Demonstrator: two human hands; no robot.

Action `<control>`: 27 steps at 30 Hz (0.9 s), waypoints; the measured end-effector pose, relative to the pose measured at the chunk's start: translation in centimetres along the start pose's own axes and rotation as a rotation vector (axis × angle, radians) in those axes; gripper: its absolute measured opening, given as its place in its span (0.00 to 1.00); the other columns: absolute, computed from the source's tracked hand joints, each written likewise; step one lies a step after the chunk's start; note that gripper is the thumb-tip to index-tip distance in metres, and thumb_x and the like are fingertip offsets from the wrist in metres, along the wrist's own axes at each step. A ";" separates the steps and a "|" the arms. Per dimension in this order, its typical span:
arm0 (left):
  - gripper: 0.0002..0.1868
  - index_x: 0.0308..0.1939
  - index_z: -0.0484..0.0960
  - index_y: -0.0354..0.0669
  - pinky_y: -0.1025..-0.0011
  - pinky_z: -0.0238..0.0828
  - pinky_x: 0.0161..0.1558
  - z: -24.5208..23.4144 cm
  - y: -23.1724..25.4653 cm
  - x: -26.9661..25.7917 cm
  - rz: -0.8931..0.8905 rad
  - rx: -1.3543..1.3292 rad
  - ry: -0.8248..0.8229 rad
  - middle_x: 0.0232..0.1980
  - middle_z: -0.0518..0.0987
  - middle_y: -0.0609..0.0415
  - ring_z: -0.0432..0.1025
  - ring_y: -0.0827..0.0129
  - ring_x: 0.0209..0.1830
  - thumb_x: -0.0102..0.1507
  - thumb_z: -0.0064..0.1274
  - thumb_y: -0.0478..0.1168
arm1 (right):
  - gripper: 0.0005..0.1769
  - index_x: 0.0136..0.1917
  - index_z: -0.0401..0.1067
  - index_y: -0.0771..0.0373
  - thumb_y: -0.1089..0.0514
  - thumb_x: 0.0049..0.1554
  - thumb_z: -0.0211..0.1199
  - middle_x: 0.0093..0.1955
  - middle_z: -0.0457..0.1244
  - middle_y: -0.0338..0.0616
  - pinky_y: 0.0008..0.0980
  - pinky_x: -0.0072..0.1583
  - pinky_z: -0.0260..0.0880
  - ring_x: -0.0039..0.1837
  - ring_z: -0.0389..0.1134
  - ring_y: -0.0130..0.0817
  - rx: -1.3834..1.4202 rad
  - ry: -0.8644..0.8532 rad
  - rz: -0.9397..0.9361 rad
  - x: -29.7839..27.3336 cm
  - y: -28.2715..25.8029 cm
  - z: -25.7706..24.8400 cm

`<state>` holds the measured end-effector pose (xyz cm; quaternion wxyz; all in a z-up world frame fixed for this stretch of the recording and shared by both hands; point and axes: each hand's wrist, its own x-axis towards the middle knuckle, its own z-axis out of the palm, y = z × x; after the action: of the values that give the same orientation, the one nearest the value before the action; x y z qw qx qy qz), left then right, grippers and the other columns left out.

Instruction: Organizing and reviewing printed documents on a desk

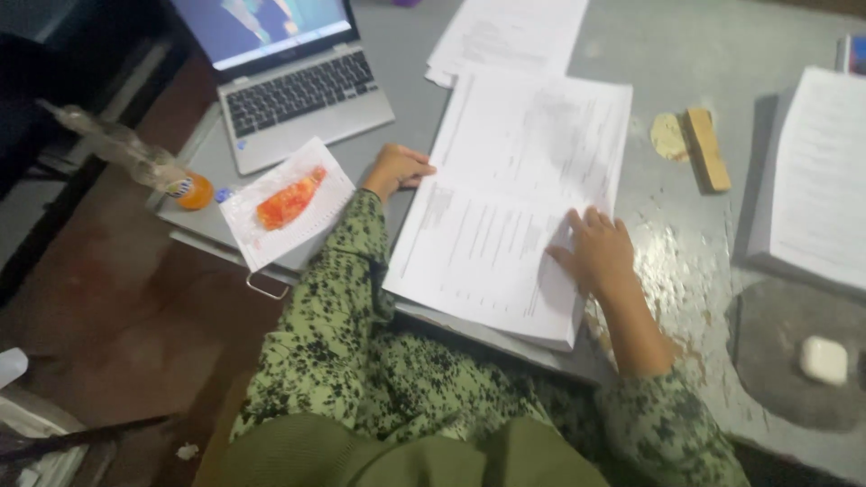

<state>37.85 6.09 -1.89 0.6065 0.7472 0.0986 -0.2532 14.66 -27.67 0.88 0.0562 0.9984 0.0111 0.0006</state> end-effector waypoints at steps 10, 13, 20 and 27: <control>0.29 0.58 0.79 0.31 0.69 0.84 0.49 0.4 2.0 -3.9 -0.033 -0.045 0.000 0.53 0.82 0.33 0.81 0.54 0.48 0.54 0.69 0.28 | 0.44 0.73 0.68 0.58 0.30 0.52 0.64 0.67 0.64 0.60 0.46 0.66 0.65 0.69 0.67 0.51 -0.003 -0.002 -0.027 -0.5 -0.9 -2.1; 0.27 0.54 0.82 0.32 0.68 0.86 0.45 0.3 2.4 -4.5 0.007 -0.025 0.013 0.48 0.83 0.35 0.82 0.53 0.44 0.52 0.71 0.28 | 0.42 0.74 0.67 0.59 0.32 0.54 0.63 0.68 0.63 0.62 0.46 0.68 0.63 0.71 0.66 0.53 0.011 0.005 -0.012 -0.6 -1.2 -2.6; 0.19 0.52 0.85 0.47 0.67 0.80 0.49 -3.6 -0.8 0.8 0.303 0.472 0.097 0.46 0.85 0.48 0.81 0.60 0.46 0.57 0.65 0.42 | 0.43 0.74 0.68 0.57 0.32 0.53 0.65 0.70 0.63 0.61 0.45 0.69 0.62 0.72 0.65 0.51 -0.003 -0.005 0.029 -0.2 -1.1 -1.3; 0.32 0.72 0.66 0.32 0.43 0.57 0.69 -1.4 12.1 -32.8 0.958 0.947 -0.212 0.69 0.68 0.27 0.57 0.27 0.70 0.65 0.52 0.39 | 0.44 0.72 0.69 0.58 0.33 0.50 0.70 0.69 0.64 0.60 0.46 0.69 0.60 0.71 0.65 0.52 0.014 0.035 0.072 -0.2 -1.5 -0.7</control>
<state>15.76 9.75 24.99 0.2657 0.8644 -0.4245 -0.0445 14.43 -26.08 1.42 0.0492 0.9983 -0.0237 0.0201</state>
